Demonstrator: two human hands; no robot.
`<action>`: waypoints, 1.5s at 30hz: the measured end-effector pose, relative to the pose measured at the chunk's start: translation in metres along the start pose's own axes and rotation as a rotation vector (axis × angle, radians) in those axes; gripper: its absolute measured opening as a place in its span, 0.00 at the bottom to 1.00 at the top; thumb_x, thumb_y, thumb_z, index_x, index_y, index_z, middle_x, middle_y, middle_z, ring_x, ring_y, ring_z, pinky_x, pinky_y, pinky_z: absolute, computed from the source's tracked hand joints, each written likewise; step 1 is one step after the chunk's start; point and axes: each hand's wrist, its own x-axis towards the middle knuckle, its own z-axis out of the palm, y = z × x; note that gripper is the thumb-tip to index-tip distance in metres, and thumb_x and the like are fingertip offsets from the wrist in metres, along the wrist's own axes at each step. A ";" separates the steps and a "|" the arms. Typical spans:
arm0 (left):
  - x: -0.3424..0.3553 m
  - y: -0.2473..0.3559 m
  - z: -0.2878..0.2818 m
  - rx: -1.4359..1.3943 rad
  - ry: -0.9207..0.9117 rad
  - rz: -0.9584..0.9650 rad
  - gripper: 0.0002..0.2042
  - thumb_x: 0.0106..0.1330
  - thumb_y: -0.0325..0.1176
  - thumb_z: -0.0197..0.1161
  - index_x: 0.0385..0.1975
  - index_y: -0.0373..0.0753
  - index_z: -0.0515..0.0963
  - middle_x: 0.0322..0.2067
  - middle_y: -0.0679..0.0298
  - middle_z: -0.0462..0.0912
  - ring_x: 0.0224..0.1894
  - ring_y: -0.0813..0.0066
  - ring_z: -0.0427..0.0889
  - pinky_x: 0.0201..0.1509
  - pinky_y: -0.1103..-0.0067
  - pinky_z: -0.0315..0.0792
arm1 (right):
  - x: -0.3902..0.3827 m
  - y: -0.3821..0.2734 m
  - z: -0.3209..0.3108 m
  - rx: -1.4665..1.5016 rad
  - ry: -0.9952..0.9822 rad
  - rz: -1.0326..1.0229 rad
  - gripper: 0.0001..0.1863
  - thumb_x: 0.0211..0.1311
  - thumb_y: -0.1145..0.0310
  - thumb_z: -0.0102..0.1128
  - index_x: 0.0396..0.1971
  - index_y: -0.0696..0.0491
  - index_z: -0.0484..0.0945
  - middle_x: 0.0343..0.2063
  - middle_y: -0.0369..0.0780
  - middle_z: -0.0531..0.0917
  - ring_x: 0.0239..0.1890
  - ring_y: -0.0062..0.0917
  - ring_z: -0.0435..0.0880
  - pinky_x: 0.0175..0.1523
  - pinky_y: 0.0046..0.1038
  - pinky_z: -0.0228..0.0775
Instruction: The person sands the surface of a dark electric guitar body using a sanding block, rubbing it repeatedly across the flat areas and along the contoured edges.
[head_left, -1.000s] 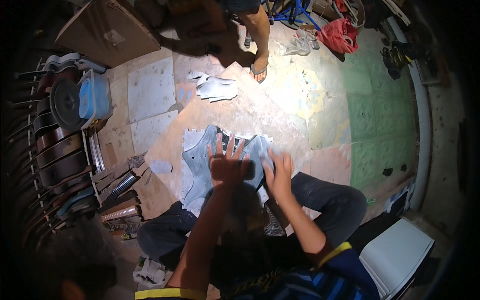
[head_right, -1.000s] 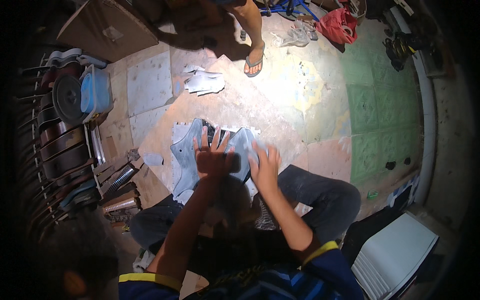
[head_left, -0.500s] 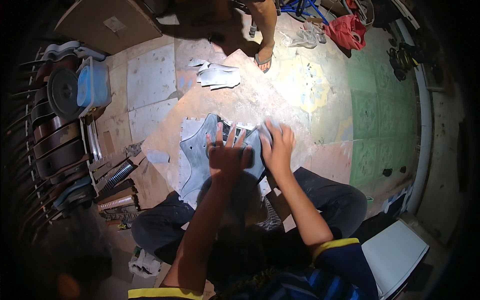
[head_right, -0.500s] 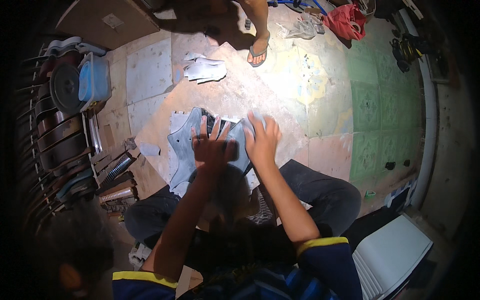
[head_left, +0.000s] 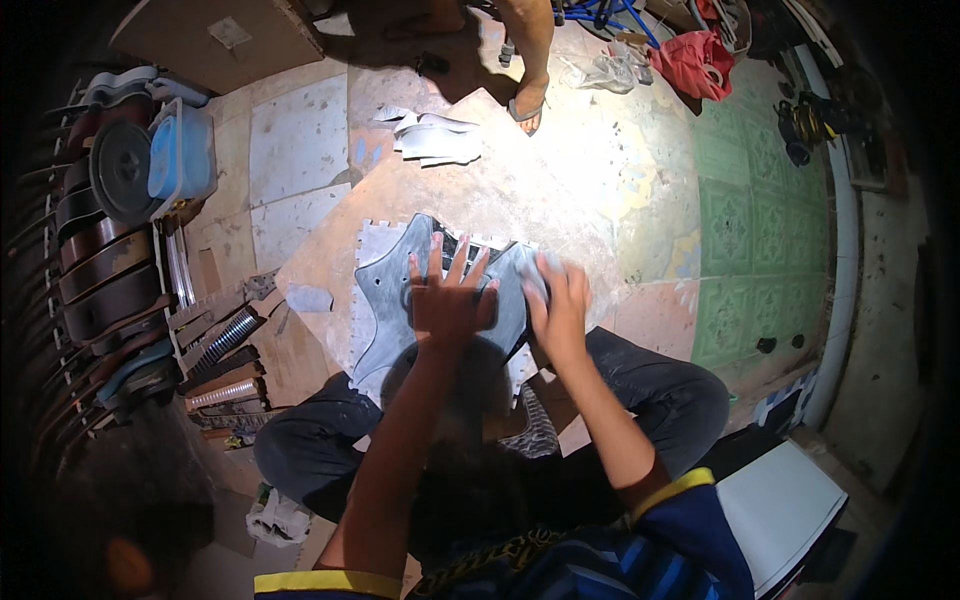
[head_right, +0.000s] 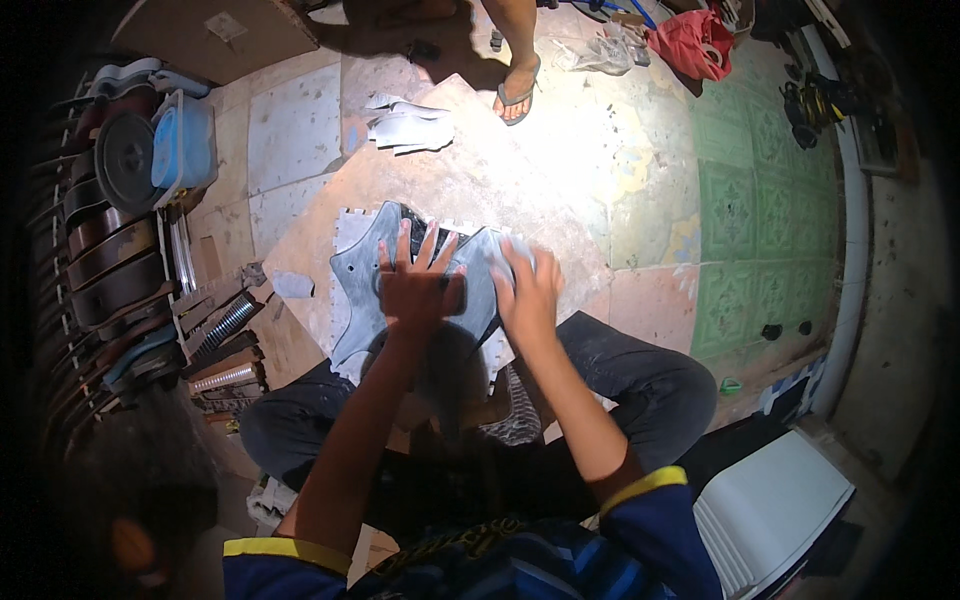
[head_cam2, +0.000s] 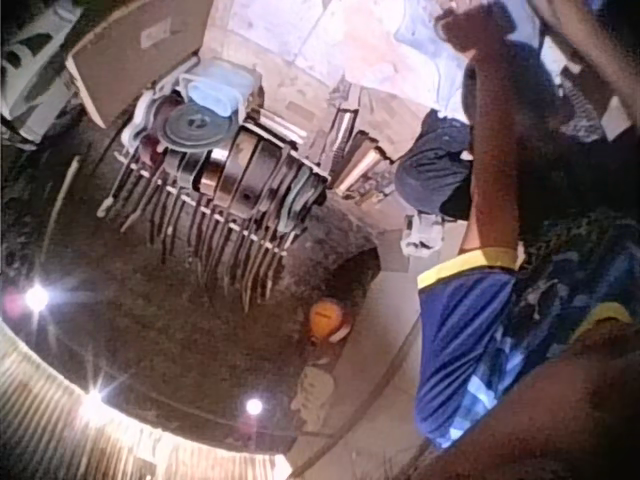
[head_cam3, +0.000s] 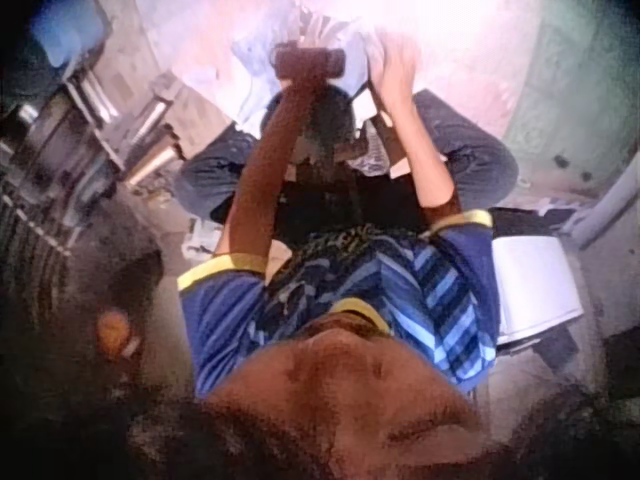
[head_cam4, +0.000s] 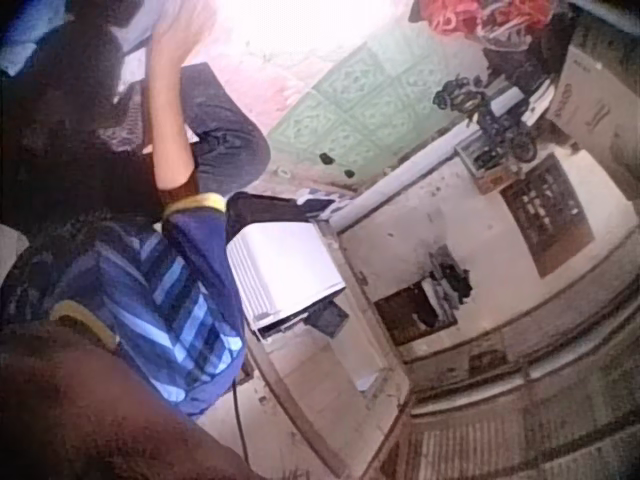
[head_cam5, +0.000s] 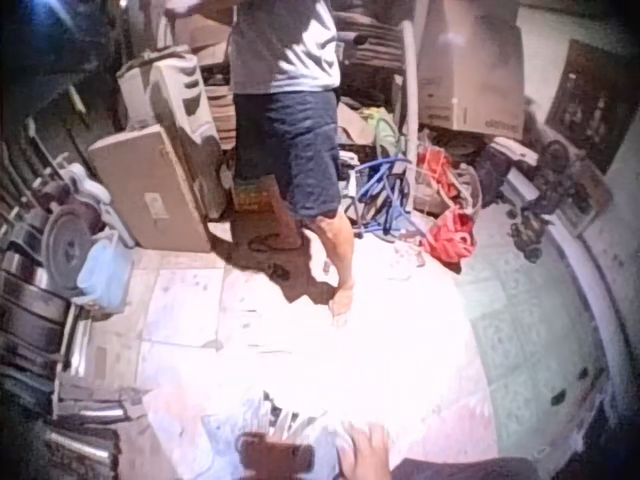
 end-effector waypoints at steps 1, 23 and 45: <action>0.002 0.001 -0.001 -0.009 -0.011 0.001 0.22 0.66 0.54 0.58 0.56 0.56 0.85 0.66 0.64 0.76 0.75 0.52 0.60 0.75 0.44 0.49 | -0.030 0.007 -0.006 -0.002 0.008 -0.001 0.26 0.59 0.67 0.71 0.59 0.46 0.80 0.51 0.53 0.75 0.58 0.51 0.72 0.63 0.50 0.61; 0.011 0.002 -0.011 -0.044 -0.053 -0.057 0.23 0.69 0.52 0.57 0.61 0.51 0.81 0.68 0.61 0.74 0.76 0.49 0.57 0.77 0.43 0.45 | -0.094 -0.009 -0.001 -0.102 -0.013 0.075 0.27 0.57 0.65 0.71 0.59 0.44 0.78 0.50 0.49 0.76 0.56 0.49 0.73 0.58 0.48 0.65; 0.054 0.036 -0.004 0.074 -0.363 0.442 0.34 0.72 0.51 0.55 0.71 0.36 0.63 0.72 0.49 0.63 0.77 0.51 0.56 0.80 0.53 0.45 | 0.018 -0.001 -0.187 0.607 0.199 0.248 0.28 0.64 0.73 0.68 0.63 0.54 0.72 0.54 0.49 0.74 0.55 0.39 0.79 0.56 0.34 0.75</action>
